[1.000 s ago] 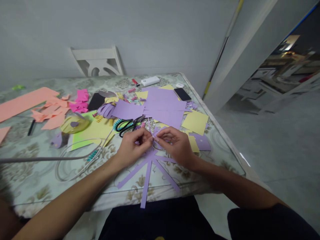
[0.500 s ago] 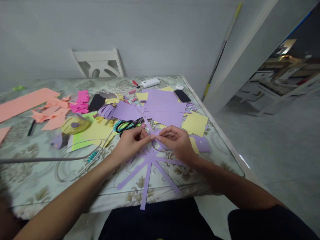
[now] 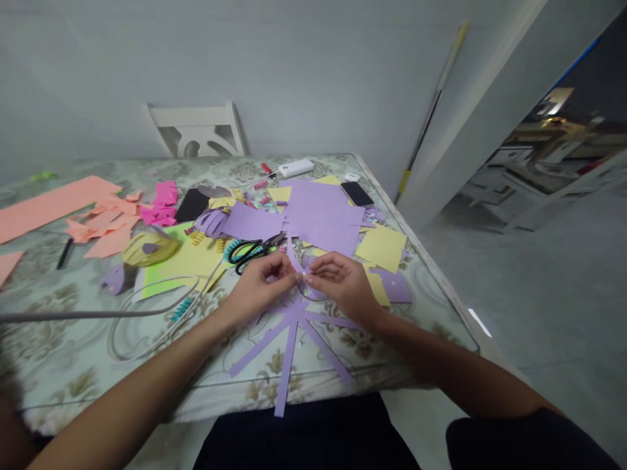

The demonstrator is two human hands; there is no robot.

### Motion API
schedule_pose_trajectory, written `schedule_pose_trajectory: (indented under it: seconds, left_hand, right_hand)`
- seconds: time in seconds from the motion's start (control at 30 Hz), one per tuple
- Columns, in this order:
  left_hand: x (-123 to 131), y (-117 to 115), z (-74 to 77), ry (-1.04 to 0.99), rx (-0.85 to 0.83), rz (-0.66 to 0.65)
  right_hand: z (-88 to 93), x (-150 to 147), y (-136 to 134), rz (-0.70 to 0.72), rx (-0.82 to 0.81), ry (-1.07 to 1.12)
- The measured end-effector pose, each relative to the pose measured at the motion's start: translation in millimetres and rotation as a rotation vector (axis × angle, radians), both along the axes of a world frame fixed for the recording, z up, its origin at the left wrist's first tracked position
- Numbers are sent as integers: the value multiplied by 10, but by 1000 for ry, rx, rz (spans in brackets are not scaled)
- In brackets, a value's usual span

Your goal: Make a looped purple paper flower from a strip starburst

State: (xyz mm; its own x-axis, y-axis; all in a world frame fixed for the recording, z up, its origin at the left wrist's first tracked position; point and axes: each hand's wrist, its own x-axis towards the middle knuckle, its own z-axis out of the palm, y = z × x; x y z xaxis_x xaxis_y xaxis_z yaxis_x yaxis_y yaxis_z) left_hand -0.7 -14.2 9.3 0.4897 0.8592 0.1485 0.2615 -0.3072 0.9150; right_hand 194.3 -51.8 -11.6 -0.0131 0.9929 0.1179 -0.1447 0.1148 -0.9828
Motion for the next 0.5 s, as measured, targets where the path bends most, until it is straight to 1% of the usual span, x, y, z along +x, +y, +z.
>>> schedule_pose_trajectory:
  seconds: [0.13,0.2,0.27,0.4,0.5]
  left_hand:
    - [0,-32,-13,57,142,20]
    - [3,-50,-16,60,177,23]
    - [13,-65,-22,34,165,15]
    - [36,-88,-36,-36,74,-14]
    - [34,-97,-38,2,114,-2]
  right_hand:
    - [-8,-4,5,-9,-4,-2]
    - [-1,0,3,-13,-3,-4]
    - [8,7,-2,-7,-3,-5]
    - [21,21,-10,6,4,18]
    - [17,20,-9,25,9,25]
